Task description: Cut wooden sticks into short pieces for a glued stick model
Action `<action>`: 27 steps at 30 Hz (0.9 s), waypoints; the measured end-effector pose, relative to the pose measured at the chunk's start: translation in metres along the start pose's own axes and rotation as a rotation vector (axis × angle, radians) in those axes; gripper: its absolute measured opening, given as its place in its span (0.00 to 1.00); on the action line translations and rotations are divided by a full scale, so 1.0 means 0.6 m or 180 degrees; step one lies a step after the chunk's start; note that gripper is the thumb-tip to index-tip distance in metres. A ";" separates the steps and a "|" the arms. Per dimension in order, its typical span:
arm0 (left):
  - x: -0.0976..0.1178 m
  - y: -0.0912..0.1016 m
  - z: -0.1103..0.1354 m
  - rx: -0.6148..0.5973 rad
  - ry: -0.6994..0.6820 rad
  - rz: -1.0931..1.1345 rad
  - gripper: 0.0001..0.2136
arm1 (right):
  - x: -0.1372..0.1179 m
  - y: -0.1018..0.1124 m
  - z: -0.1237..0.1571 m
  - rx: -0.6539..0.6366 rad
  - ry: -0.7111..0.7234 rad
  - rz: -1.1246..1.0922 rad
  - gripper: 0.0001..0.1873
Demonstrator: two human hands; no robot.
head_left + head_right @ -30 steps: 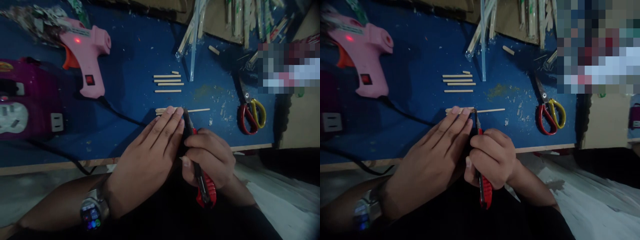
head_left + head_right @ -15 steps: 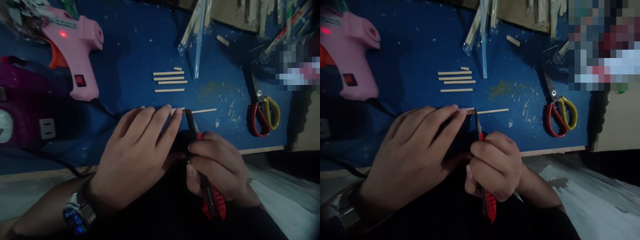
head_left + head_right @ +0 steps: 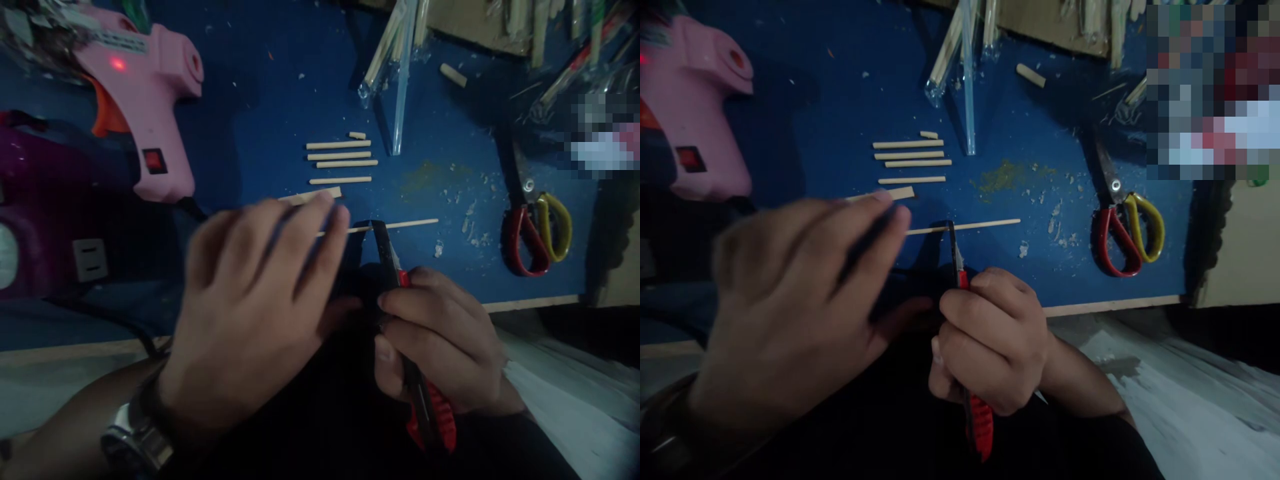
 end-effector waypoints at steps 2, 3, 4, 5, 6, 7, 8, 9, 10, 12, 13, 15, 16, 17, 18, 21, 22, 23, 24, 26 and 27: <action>0.018 -0.008 -0.001 0.0031 -0.0306 0.0107 0.29 | 0.000 0.000 0.000 -0.0012 0.0002 -0.0002 0.08; 0.024 -0.014 -0.001 -0.0035 -0.0366 0.0150 0.28 | 0.000 -0.001 0.001 -0.0042 0.0026 -0.0002 0.08; 0.029 -0.019 -0.001 -0.0085 -0.0372 0.0187 0.28 | -0.001 -0.001 0.001 -0.0077 0.0058 -0.0003 0.08; 0.031 -0.024 -0.002 -0.0144 -0.0350 0.0220 0.29 | -0.001 -0.002 0.001 -0.0097 0.0080 -0.0002 0.08; 0.032 -0.029 -0.002 -0.0177 -0.0316 0.0253 0.30 | 0.000 -0.001 0.001 -0.0097 0.0081 0.0006 0.08; 0.032 -0.031 -0.002 -0.0182 -0.0281 0.0281 0.30 | 0.001 -0.001 0.000 -0.0066 0.0051 0.0017 0.08; 0.032 -0.033 -0.003 -0.0180 -0.0254 0.0305 0.30 | 0.002 0.000 0.000 -0.0056 0.0012 0.0023 0.08; 0.031 -0.034 -0.003 -0.0162 -0.0237 0.0328 0.30 | 0.003 0.001 -0.001 -0.0049 -0.0022 0.0028 0.08; 0.030 -0.034 -0.003 -0.0142 -0.0219 0.0342 0.30 | 0.003 0.000 -0.001 -0.0084 -0.0020 0.0037 0.08; 0.028 -0.034 -0.004 -0.0101 -0.0188 0.0350 0.31 | 0.002 -0.001 -0.001 -0.0152 -0.0004 0.0066 0.08; 0.028 -0.034 -0.004 -0.0088 -0.0187 0.0352 0.31 | 0.001 -0.002 0.000 -0.0158 0.0011 0.0071 0.08; 0.029 -0.035 -0.005 -0.0079 -0.0210 0.0349 0.31 | -0.002 -0.004 0.003 -0.0045 0.0038 0.0058 0.08; 0.030 -0.036 -0.005 -0.0086 -0.0229 0.0351 0.31 | -0.004 -0.004 0.005 0.0026 0.0050 0.0044 0.08; 0.030 -0.037 -0.006 -0.0087 -0.0239 0.0353 0.31 | -0.006 -0.005 0.008 0.0089 0.0069 0.0030 0.08; 0.030 -0.037 -0.006 -0.0089 -0.0242 0.0356 0.31 | -0.007 -0.006 0.010 0.0126 0.0082 0.0037 0.08; 0.031 -0.037 -0.006 -0.0094 -0.0241 0.0353 0.33 | -0.011 -0.003 0.014 0.0078 0.0037 0.0068 0.08; 0.031 -0.037 -0.006 -0.0101 -0.0239 0.0342 0.33 | -0.011 0.001 0.015 0.0056 -0.0026 0.0066 0.08; 0.031 -0.037 -0.005 -0.0107 -0.0235 0.0331 0.33 | -0.011 0.006 0.015 0.0069 -0.0060 0.0058 0.08; 0.031 -0.037 -0.005 -0.0111 -0.0227 0.0324 0.33 | -0.011 0.011 0.016 0.0047 -0.0105 0.0058 0.08; 0.031 -0.037 -0.005 -0.0119 -0.0209 0.0332 0.34 | -0.011 0.020 0.016 0.0077 -0.0150 0.0032 0.07; 0.031 -0.037 -0.004 -0.0122 -0.0209 0.0348 0.33 | -0.009 0.023 0.015 0.0115 -0.0182 0.0019 0.07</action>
Point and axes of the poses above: each hand's wrist, its own z-axis away from the middle knuckle, its own y-axis out of the back of the hand, x = y × z, the point moved 4 cm from there along -z, towards the middle knuckle, and after that the axes turned 6 degrees about -y, right-handed, at the moved point
